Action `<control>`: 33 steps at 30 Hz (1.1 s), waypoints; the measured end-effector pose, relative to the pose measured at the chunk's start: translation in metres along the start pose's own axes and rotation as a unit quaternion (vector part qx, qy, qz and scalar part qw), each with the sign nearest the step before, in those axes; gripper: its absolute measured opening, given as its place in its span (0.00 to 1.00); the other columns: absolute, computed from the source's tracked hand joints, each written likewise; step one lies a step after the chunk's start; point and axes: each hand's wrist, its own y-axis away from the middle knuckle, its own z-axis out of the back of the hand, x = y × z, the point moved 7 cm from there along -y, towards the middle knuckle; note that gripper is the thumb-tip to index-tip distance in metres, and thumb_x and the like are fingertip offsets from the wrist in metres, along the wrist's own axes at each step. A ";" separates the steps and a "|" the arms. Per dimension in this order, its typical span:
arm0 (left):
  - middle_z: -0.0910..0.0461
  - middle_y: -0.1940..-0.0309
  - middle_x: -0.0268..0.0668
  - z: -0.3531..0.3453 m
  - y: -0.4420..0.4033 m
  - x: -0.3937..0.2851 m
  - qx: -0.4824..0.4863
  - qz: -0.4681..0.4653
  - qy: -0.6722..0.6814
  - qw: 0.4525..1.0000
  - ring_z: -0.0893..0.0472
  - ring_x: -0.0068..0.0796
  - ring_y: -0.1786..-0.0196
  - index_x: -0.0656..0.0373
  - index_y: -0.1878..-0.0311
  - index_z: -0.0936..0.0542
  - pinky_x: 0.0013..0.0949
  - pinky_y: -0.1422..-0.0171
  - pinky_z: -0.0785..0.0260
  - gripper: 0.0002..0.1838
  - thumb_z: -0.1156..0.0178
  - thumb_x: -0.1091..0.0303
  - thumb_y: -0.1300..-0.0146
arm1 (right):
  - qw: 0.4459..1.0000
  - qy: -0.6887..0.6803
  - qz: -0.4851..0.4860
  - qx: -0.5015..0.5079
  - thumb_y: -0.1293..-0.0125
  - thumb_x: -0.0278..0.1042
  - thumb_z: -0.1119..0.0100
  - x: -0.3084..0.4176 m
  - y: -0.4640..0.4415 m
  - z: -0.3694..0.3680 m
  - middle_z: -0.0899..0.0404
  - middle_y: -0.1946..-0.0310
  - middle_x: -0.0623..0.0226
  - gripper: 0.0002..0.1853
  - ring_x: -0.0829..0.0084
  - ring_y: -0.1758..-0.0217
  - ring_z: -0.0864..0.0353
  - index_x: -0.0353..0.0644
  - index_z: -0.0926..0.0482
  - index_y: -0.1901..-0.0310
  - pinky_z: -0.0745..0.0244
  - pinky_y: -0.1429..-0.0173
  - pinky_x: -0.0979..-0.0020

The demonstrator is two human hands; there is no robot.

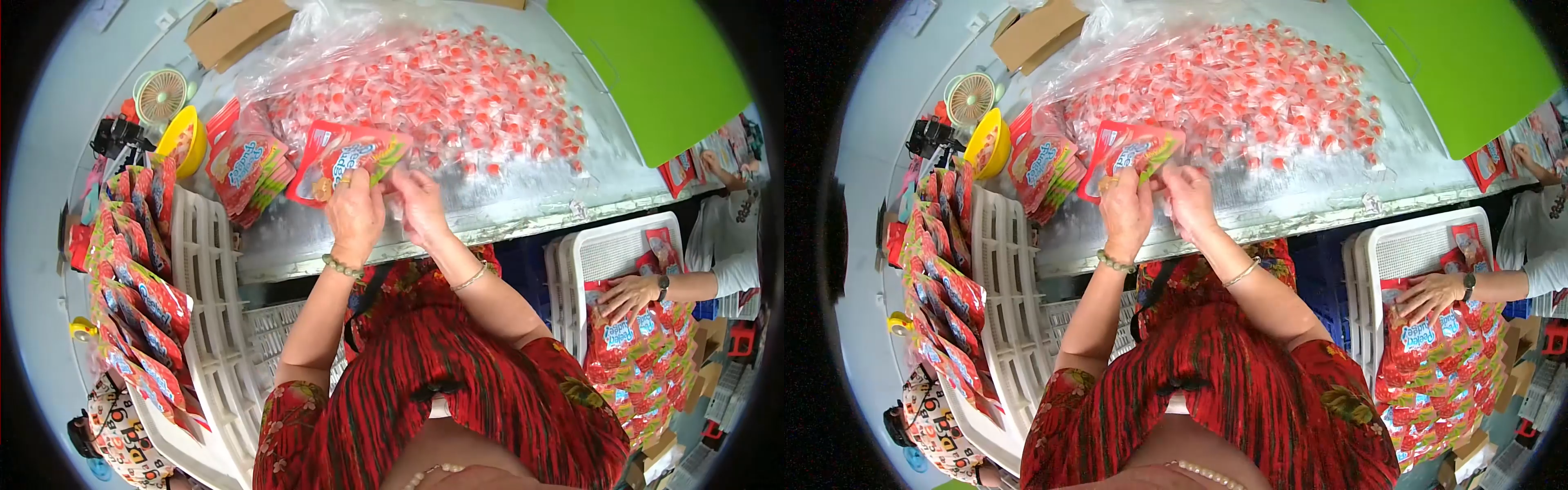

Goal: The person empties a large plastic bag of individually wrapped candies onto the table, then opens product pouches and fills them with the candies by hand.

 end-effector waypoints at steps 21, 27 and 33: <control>0.37 0.82 0.46 0.008 0.025 0.002 -0.132 0.004 0.139 0.981 0.36 0.46 0.76 0.64 0.78 0.36 0.39 0.72 0.44 0.06 0.51 0.76 0.50 | 0.980 -0.198 0.022 -0.019 0.46 0.26 0.58 -0.035 -0.034 -0.031 0.29 0.74 0.68 0.06 0.77 0.72 0.30 0.39 0.29 0.68 0.32 0.68 0.74; 0.36 0.84 0.46 0.006 0.013 0.031 -0.086 0.107 0.144 0.980 0.36 0.47 0.77 0.63 0.80 0.37 0.40 0.73 0.46 0.09 0.50 0.72 0.50 | 0.995 -0.095 -0.002 -0.016 0.44 0.26 0.61 -0.018 -0.001 -0.051 0.31 0.75 0.66 0.06 0.78 0.70 0.32 0.38 0.31 0.68 0.33 0.65 0.73; 0.37 0.86 0.41 0.014 0.017 -0.018 -0.099 -0.079 0.109 0.986 0.35 0.36 0.82 0.63 0.80 0.38 0.32 0.78 0.43 0.10 0.48 0.74 0.48 | 0.993 -0.021 -0.087 0.073 0.47 0.32 0.58 -0.042 -0.041 -0.028 0.32 0.77 0.69 0.08 0.76 0.73 0.33 0.38 0.31 0.76 0.35 0.69 0.74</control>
